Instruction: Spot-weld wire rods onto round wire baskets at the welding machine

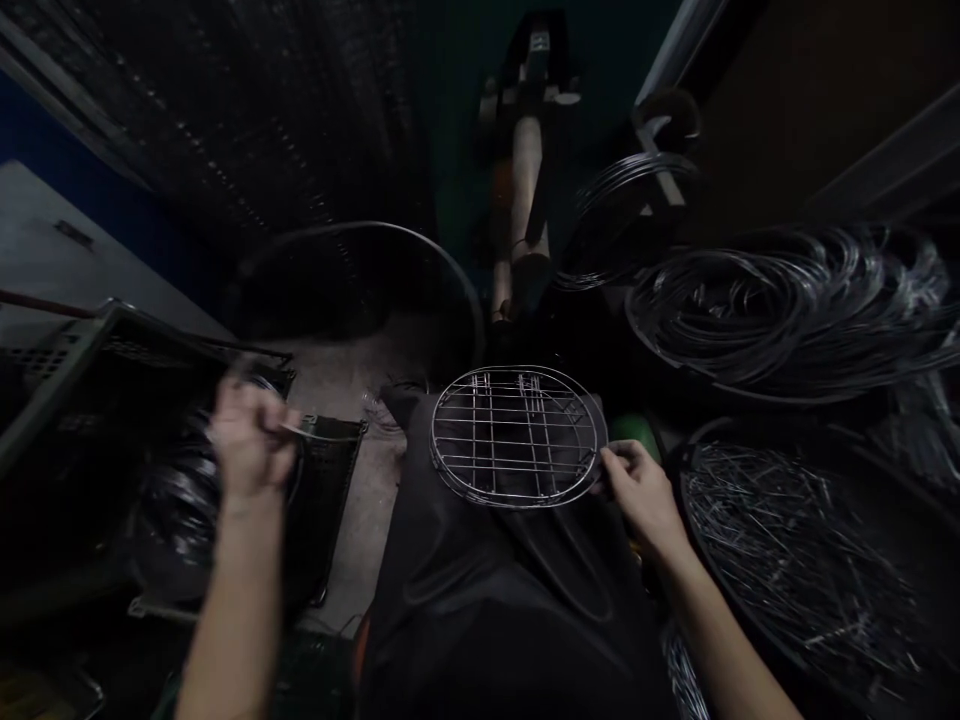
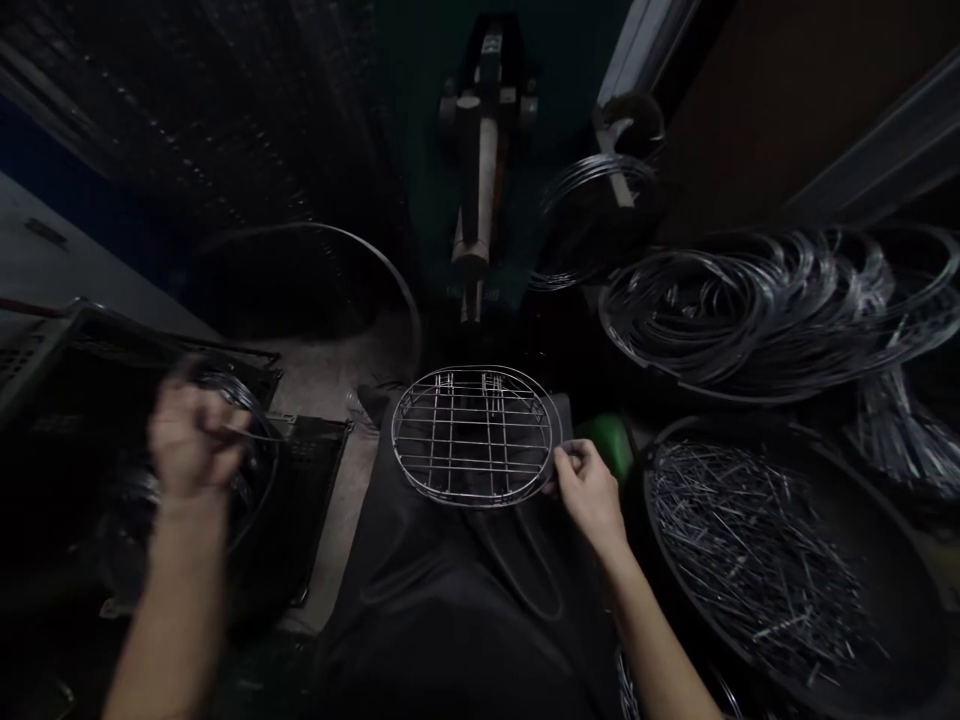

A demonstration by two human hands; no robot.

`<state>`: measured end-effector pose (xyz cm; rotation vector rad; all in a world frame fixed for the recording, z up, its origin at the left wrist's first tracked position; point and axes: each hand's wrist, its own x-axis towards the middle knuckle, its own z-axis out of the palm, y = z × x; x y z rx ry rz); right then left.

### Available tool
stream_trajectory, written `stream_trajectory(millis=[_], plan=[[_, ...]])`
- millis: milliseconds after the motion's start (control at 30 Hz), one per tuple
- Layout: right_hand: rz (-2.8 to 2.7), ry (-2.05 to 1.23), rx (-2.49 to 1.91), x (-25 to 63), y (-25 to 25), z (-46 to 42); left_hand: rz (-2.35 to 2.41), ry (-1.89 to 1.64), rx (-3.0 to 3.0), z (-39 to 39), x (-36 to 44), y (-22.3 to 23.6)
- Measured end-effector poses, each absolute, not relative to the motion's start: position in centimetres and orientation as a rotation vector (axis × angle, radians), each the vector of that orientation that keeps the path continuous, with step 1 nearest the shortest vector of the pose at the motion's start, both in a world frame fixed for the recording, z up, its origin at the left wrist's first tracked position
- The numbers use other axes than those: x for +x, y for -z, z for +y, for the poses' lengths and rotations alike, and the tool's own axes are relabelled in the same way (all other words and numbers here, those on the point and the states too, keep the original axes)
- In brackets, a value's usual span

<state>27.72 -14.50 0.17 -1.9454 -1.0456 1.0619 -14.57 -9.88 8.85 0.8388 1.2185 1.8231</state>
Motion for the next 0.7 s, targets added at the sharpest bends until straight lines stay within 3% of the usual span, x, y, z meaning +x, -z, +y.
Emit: stream_trajectory(millis=[133, 233, 400, 700], plan=[[-1.122, -0.975, -2.011, 28.5, 1.6, -14.9, 1.139, -1.427, 0.614, -10.0, -5.7, -0.7], [-1.135, -0.926, -1.976, 28.9, 2.1, -14.6, 1.235, -1.176, 0.505, -11.2, -2.9, 2.9], [-1.148, -0.857, -1.858, 29.1, 2.4, -13.5, 1.389, -0.943, 0.665, -12.4, -3.4, 3.3], [-0.952, -1.060, -1.723, 28.5, 3.5, -12.2, 1.426, -0.810, 0.939, -11.7, -4.7, 4.1]])
